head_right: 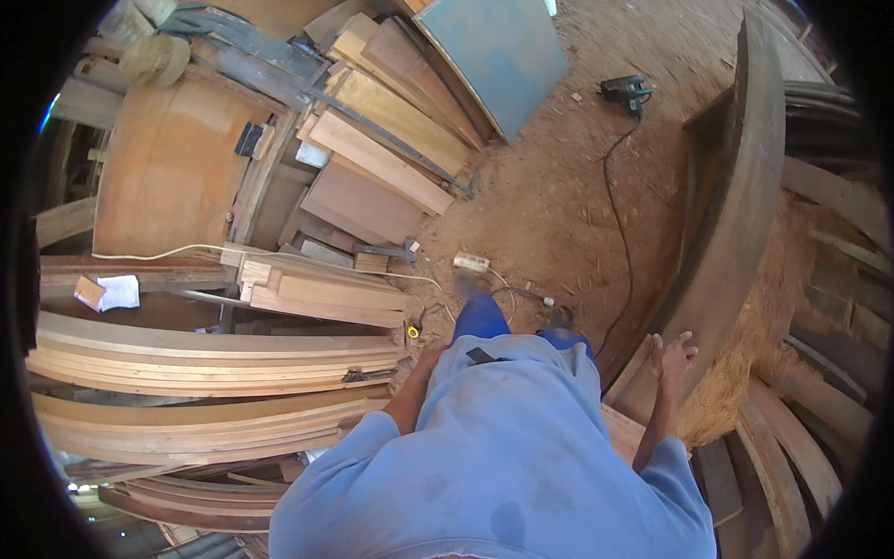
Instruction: The person moves various wooden boards, a flat panel, and a wooden frame around a workshop, eventually carrying the frame toward an exit.
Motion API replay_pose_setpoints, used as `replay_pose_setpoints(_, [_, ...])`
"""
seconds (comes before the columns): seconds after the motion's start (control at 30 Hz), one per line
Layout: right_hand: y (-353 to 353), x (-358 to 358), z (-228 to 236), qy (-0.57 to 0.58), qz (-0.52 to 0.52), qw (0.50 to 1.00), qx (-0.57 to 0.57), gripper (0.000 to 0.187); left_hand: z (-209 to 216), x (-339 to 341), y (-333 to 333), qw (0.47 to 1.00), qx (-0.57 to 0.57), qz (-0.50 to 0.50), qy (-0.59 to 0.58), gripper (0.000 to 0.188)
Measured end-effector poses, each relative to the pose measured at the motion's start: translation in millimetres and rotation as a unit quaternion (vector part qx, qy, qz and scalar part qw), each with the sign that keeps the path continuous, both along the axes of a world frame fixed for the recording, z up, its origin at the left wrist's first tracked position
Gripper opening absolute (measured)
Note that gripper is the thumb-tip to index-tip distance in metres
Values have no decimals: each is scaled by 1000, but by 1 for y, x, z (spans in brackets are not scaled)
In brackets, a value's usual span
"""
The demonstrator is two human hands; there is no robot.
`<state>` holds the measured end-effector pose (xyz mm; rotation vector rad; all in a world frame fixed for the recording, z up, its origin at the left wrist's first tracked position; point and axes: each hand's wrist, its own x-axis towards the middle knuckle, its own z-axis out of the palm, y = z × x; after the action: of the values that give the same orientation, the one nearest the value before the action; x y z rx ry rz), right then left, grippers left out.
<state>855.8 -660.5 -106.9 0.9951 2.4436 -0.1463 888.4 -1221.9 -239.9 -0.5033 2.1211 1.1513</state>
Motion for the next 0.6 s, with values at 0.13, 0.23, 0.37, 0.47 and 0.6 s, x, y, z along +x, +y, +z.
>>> replay_pose_setpoints(0.13, [-10, -10, 11, -6, 8, 1000, -15, 91, -29, 4, 2, 997, -73, 30, 13, 41])
replay_pose_setpoints(0.23, [-2, -5, 1, -7, 0, 1000, -25, 91, -26, -6, 16, 995, -84, 51, -9, 42])
replay_pose_setpoints(0.37, [7, -2, -7, -8, 6, 1000, -28, 92, -43, 3, 16, 997, -21, 55, -58, 41])
replay_pose_setpoints(0.47, [-10, -12, 16, -24, 13, 1000, -6, 89, -60, 1, 9, 992, -64, -107, -26, 40])
replay_pose_setpoints(0.6, [-7, -14, 11, -2, 27, 1000, 3, 88, -88, -4, -17, 996, -84, -18, -12, 41])
